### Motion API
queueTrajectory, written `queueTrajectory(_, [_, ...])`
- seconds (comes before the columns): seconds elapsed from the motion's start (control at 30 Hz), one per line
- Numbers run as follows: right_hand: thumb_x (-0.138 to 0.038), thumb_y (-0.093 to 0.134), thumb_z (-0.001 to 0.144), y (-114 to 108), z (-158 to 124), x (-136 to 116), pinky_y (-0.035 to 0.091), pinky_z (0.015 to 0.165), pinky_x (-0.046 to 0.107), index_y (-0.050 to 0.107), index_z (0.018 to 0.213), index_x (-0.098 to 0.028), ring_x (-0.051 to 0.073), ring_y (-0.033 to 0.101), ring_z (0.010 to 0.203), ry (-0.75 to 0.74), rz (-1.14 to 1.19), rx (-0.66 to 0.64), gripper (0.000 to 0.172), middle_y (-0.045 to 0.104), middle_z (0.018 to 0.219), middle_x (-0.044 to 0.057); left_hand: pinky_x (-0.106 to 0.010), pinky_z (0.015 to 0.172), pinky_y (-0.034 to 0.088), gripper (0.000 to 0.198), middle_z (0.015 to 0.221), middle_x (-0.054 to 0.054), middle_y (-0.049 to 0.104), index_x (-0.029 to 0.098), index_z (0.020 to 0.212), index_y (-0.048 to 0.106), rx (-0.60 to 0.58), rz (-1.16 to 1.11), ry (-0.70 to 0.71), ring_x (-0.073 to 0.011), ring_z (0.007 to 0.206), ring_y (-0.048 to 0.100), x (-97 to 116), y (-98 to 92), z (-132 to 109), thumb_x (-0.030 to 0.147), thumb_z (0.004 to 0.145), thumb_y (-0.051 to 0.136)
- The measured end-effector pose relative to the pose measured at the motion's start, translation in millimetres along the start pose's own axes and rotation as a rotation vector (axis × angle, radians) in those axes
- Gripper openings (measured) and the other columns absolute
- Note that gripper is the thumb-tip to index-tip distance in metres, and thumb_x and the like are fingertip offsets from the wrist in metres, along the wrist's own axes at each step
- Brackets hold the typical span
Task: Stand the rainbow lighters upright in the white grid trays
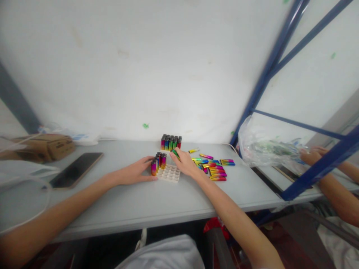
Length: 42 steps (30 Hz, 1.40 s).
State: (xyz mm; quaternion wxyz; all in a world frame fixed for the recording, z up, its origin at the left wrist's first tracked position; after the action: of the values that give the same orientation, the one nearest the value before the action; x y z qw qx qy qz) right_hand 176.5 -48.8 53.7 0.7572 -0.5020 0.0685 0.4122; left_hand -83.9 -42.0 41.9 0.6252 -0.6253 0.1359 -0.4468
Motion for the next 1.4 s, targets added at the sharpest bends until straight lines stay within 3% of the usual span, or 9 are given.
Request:
queueTrajectory(0.2, [-0.056, 0.038, 0.106, -12.7, -0.2, -6.5, 0.036, 0.067, 0.028, 0.050, 0.076, -0.022, 0.017, 0.049, 0.069, -0.170, -0.132, -0.096, 0.047, 0.056, 0.073, 0.001, -0.045, 0.122, 0.037, 0.078, 0.151, -0.016, 0.052, 0.018, 0.144, 0.055, 0.020, -0.018, 0.020, -0.0360, 0.140, 0.050, -3.8, 2.5, 0.6, 0.072, 0.088, 0.063])
queueTrajectory(0.47, [-0.049, 0.053, 0.104, -2.0, -4.5, -11.5, 0.034, 0.058, 0.024, 0.060, 0.077, -0.018, 0.014, 0.054, 0.058, -0.090, -0.017, -0.181, 0.042, 0.066, 0.067, 0.000, -0.044, 0.122, 0.036, 0.075, 0.149, -0.016, 0.051, 0.018, 0.143, 0.054, 0.014, -0.018, 0.026, -0.0339, 0.139, 0.049, -3.9, 1.8, -1.2, 0.069, 0.090, 0.063])
queueTrajectory(0.67, [-0.043, 0.060, 0.102, 8.5, -2.5, -27.0, 0.031, 0.060, 0.025, 0.065, 0.081, -0.016, 0.014, 0.054, 0.065, -0.168, -0.274, -0.227, 0.035, 0.067, 0.076, 0.003, -0.042, 0.121, 0.036, 0.073, 0.149, -0.015, 0.052, 0.019, 0.143, 0.055, 0.013, 0.013, 0.030, -0.0324, 0.140, 0.049, -0.5, 3.0, -0.5, 0.069, 0.090, 0.062])
queueTrajectory(0.83, [-0.059, 0.058, 0.099, -1.2, -5.1, -33.7, 0.026, 0.058, 0.026, 0.065, 0.072, -0.015, 0.012, 0.048, 0.059, -0.118, -0.308, -0.328, 0.051, 0.058, 0.065, 0.000, -0.040, 0.117, 0.042, 0.077, 0.150, -0.014, 0.054, 0.020, 0.142, 0.056, -0.027, 0.054, 0.016, -0.0317, 0.135, 0.056, -0.1, -19.8, -5.3, 0.072, 0.086, 0.065])
queueTrajectory(0.9, [-0.057, 0.047, 0.105, -11.8, -6.2, -31.0, 0.027, 0.058, 0.026, 0.063, 0.069, -0.016, 0.011, 0.045, 0.057, -0.130, -0.269, -0.336, 0.057, 0.055, 0.060, -0.001, -0.042, 0.116, 0.043, 0.070, 0.145, -0.013, 0.059, 0.020, 0.137, 0.061, 0.074, 0.096, 0.000, -0.0319, 0.131, 0.059, 2.5, -38.0, -10.2, 0.072, 0.090, 0.060])
queueTrajectory(1.07, [-0.035, 0.038, 0.111, -27.7, -9.9, -36.3, 0.038, 0.070, 0.028, 0.068, 0.088, -0.015, 0.015, 0.056, 0.069, -0.109, -0.418, -0.140, 0.043, 0.067, 0.078, 0.005, -0.052, 0.119, 0.042, 0.045, 0.143, -0.013, 0.059, 0.021, 0.145, 0.052, 0.607, 0.240, 0.117, -0.0301, 0.136, 0.054, 52.6, -58.3, -16.5, 0.043, 0.106, 0.044])
queueTrajectory(1.2, [-0.024, 0.045, 0.105, -21.3, -14.8, -61.7, 0.044, 0.097, 0.038, 0.066, 0.123, -0.016, 0.026, 0.060, 0.109, -0.110, -0.611, -0.089, 0.029, 0.068, 0.119, 0.015, -0.052, 0.126, 0.034, 0.055, 0.159, -0.016, 0.046, 0.016, 0.157, 0.038, 0.447, 0.354, 0.458, -0.0312, 0.151, 0.038, 118.0, -26.6, -1.8, 0.026, 0.104, 0.048])
queueTrajectory(1.3, [-0.023, 0.043, 0.104, -22.3, -11.4, -73.3, 0.042, 0.104, 0.047, 0.057, 0.141, -0.019, 0.031, 0.053, 0.123, 0.027, -0.729, -0.031, 0.040, 0.060, 0.135, 0.017, -0.053, 0.127, 0.034, 0.057, 0.161, -0.021, 0.043, 0.007, 0.157, 0.036, 0.441, 0.352, 0.419, -0.0323, 0.155, 0.032, 145.7, -4.7, 9.1, 0.026, 0.104, 0.047])
queueTrajectory(1.4, [-0.025, 0.039, 0.104, -26.4, -2.1, -70.5, 0.045, 0.099, 0.052, 0.049, 0.149, -0.015, 0.036, 0.051, 0.123, 0.180, -0.787, 0.020, 0.047, 0.057, 0.138, 0.022, -0.050, 0.123, 0.041, 0.048, 0.155, -0.021, 0.051, 0.008, 0.150, 0.045, 0.519, 0.279, 0.362, -0.0303, 0.149, 0.042, 153.0, 4.1, 13.2, 0.026, 0.106, 0.046])
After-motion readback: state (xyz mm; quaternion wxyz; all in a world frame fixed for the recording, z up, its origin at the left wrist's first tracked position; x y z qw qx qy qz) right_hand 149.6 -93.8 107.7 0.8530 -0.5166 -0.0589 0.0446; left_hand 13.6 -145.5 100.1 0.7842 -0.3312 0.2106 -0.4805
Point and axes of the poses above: each hand's wrist, its own z-axis towards the middle knuckle, its own y-axis out of the palm, x = y × z, the point moved 1 cm from there along z, towards the middle knuckle
